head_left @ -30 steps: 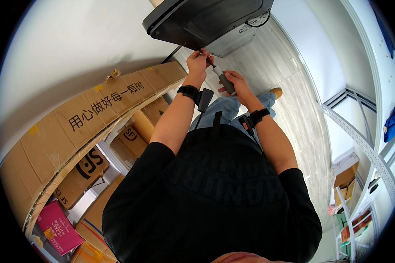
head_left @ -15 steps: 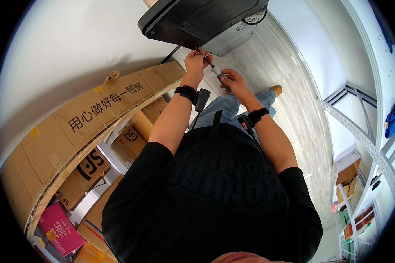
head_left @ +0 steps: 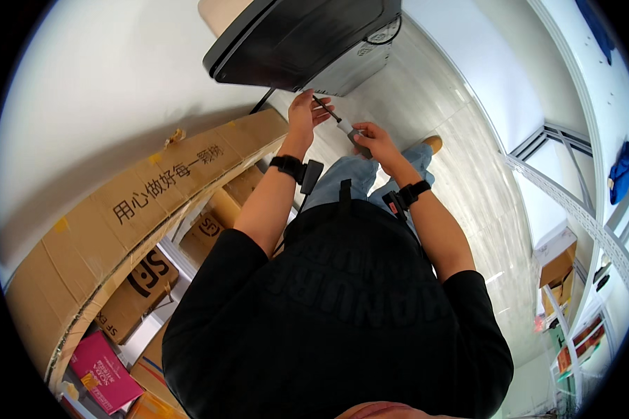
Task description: The person uses a screwdriver to fasten screws into the back panel of a small appliance. They repeatedly pick up screws from a white shelf and tighten them into the device, which is positioned on a lower shelf.
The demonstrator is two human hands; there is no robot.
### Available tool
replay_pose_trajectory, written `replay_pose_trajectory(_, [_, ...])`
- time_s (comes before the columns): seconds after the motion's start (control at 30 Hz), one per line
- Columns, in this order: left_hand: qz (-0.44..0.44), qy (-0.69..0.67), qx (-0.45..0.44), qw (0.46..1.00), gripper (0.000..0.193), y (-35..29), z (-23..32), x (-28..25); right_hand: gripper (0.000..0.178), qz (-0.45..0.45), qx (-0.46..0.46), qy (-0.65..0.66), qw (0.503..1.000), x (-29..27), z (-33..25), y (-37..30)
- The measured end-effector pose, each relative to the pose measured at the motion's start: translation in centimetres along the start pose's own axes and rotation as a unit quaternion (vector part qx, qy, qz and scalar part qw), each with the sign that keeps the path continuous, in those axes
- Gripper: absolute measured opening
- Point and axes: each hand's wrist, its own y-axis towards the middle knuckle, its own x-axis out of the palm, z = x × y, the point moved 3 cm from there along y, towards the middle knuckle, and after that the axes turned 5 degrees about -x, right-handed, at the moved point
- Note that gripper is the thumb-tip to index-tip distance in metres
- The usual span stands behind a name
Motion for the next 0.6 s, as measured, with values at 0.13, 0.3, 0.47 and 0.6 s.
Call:
replay_pose_trajectory(0.13, [-0.052, 0.042, 0.043, 0.997, 0.033, -1.1, -1.3, 4.2, 0.031, 0.005, -0.019, 0.036, 0.999, -4.0, -1.2, -3.2])
replay_pose_trajectory(0.3, [-0.152, 0.109, 0.049, 0.981, 0.029, -2.2, -4.2, 15.5, 0.030, 0.089, -0.023, 0.056, 0.994, -12.9, -3.9, -10.2])
replay_pose_trajectory(0.47, [-0.252, 0.103, 0.006, 0.962, 0.020, -6.4, -4.6, 29.6, 0.035, 0.163, -0.095, 0.084, 0.978, -21.9, -9.0, -19.0])
replay_pose_trajectory(0.6, [-0.302, 0.141, 0.003, 0.943, 0.015, -8.6, -4.2, 38.5, 0.037, 0.203, -0.163, 0.123, 0.958, -26.8, -11.9, -23.5])
